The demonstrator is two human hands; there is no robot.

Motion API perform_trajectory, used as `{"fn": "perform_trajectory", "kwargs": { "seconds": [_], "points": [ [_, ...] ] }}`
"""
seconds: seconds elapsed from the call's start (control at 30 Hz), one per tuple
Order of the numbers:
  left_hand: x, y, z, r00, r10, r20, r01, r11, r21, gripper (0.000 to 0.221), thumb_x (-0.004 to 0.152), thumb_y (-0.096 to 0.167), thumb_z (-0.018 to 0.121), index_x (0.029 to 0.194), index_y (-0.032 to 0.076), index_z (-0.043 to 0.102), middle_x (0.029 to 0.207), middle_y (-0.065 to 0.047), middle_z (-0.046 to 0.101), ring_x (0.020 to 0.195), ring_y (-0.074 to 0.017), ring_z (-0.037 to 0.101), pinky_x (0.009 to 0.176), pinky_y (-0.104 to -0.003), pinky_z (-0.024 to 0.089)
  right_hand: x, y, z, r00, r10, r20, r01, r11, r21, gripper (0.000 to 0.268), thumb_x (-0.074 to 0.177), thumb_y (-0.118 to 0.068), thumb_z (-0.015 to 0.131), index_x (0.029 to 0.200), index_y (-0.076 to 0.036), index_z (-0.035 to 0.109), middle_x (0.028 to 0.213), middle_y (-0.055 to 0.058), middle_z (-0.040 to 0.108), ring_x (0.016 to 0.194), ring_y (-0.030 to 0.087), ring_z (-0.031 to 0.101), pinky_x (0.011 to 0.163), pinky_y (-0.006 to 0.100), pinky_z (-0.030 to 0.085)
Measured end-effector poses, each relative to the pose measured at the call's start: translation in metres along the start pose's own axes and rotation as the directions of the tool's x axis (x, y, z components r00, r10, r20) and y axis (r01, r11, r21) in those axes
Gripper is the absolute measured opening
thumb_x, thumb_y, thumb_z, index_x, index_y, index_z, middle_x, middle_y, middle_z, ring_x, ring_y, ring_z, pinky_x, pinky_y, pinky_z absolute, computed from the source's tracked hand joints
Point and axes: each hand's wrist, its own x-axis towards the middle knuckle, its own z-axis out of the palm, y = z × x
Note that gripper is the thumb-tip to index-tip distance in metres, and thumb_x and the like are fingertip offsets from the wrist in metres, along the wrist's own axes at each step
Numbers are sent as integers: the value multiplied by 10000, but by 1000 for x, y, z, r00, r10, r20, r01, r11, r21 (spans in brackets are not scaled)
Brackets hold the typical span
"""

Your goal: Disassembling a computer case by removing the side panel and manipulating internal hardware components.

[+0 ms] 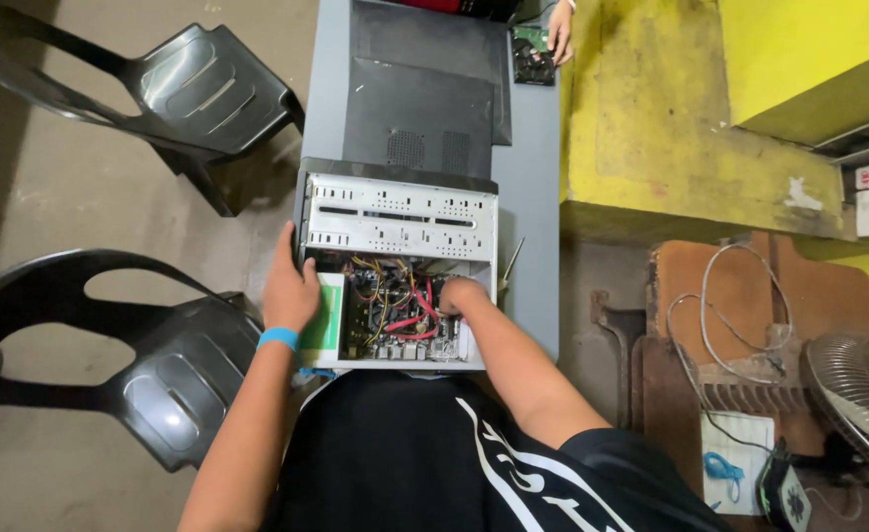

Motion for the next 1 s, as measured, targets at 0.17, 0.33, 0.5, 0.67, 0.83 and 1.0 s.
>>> {"fn": "perform_trajectory", "kwargs": {
  "seconds": [0.17, 0.33, 0.5, 0.67, 0.83, 1.0],
  "points": [
    [6, -10, 4, 1000, 1, 6, -1, 1000, 27, 684, 1027, 129, 511, 1652, 227, 253, 1588, -205, 431, 1408, -426, 462, 1143, -568, 406, 5, 1, -5, 990, -36, 133, 51, 992, -116, 300, 822, -158, 549, 898, 30, 770, 815, 221, 727, 762, 319, 741, 709, 437, 588],
    [5, -4, 3, 1000, 10, 3, -11, 999, 40, 692, 1024, 118, 509, 1654, 221, 242, 1590, -208, 426, 1408, -427, 464, 1132, -571, 415, 6, 2, -20, 976, -100, 194, 135, 974, -181, 319, 832, -104, 520, 946, 87, 749, 845, 259, 707, 770, 338, 717, 755, 422, 588],
    [-7, 18, -8, 999, -29, 25, 27, 996, 81, 685, 1046, 151, 483, 1662, 259, 205, 1605, -185, 417, 1381, -439, 488, 1102, -597, 439, 54, 13, 22, 991, -120, 62, 126, 985, -113, 225, 788, -63, 561, 814, 5, 774, 718, 197, 696, 659, 320, 705, 687, 449, 595],
    [-6, 19, -7, 1000, -22, 9, 21, 995, 93, 661, 1073, 144, 465, 1663, 253, 188, 1600, -195, 422, 1356, -456, 507, 1065, -622, 462, 34, 10, 21, 999, 1, -54, 2, 999, 46, 177, 830, -123, 626, 799, -22, 768, 698, 168, 692, 668, 306, 705, 675, 466, 585],
    [-7, 13, -4, 1000, 9, -12, -8, 997, 81, 673, 1060, 131, 481, 1659, 245, 195, 1591, -203, 433, 1346, -485, 508, 1056, -638, 457, 43, 14, 30, 997, -8, -80, 9, 1000, 15, 132, 733, -74, 645, 718, -40, 771, 709, 166, 708, 726, 343, 735, 703, 451, 592],
    [-10, 19, -6, 1000, 11, -16, -10, 997, 80, 671, 1046, 153, 488, 1650, 262, 216, 1587, -180, 443, 1354, -460, 509, 1073, -625, 449, 72, 20, 41, 997, -54, -56, 47, 992, -116, 149, 699, -65, 628, 664, -78, 772, 703, 157, 720, 731, 336, 745, 740, 440, 595]
  ]
}}
